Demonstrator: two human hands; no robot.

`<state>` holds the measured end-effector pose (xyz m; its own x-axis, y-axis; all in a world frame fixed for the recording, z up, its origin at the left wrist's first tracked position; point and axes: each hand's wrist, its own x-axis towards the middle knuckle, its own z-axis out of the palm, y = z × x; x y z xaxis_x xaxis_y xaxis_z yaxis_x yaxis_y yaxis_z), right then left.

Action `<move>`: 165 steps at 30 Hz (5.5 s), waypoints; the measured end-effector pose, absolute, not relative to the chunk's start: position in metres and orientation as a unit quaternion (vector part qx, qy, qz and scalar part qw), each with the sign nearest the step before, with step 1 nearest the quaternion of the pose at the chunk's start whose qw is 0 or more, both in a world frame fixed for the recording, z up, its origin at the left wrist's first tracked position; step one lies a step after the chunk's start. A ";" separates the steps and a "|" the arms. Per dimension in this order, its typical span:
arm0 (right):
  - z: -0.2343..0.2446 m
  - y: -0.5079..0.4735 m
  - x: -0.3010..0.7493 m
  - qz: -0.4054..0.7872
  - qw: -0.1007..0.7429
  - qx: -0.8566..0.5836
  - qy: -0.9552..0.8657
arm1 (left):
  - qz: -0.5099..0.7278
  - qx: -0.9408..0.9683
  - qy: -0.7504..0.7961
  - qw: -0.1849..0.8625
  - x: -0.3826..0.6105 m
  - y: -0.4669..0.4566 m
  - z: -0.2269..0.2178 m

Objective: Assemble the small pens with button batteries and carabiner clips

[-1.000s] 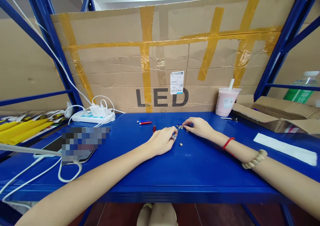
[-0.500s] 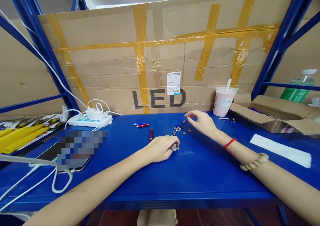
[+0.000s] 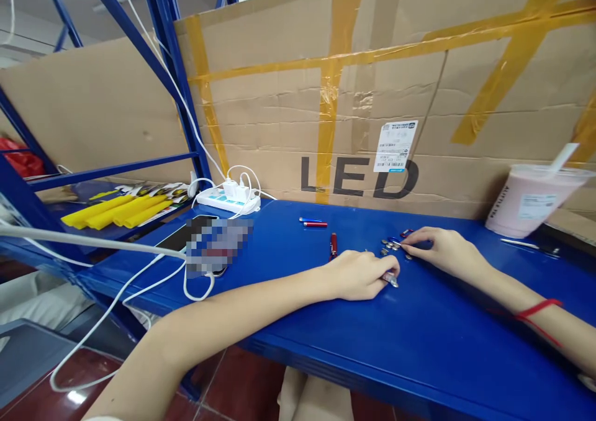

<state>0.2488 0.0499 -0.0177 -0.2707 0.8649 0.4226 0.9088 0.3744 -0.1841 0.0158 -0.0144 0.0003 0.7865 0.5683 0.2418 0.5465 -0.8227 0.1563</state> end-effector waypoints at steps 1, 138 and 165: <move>-0.017 0.050 0.248 -0.049 0.234 -0.558 -0.795 | 0.147 0.940 0.302 0.050 0.015 -0.014 0.000; 0.002 0.006 0.202 -0.072 0.246 -0.507 -0.823 | 0.447 0.733 0.479 0.185 0.016 0.009 -0.009; -0.008 0.008 0.201 -0.005 0.224 -0.307 -0.925 | 0.433 0.750 0.459 0.199 0.017 0.007 -0.010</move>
<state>0.2014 0.0077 -0.0078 -0.7117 0.5653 0.4169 0.5696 0.8118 -0.1285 0.0170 0.0067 -0.0100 0.2029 0.8611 0.4661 0.5163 -0.4985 0.6963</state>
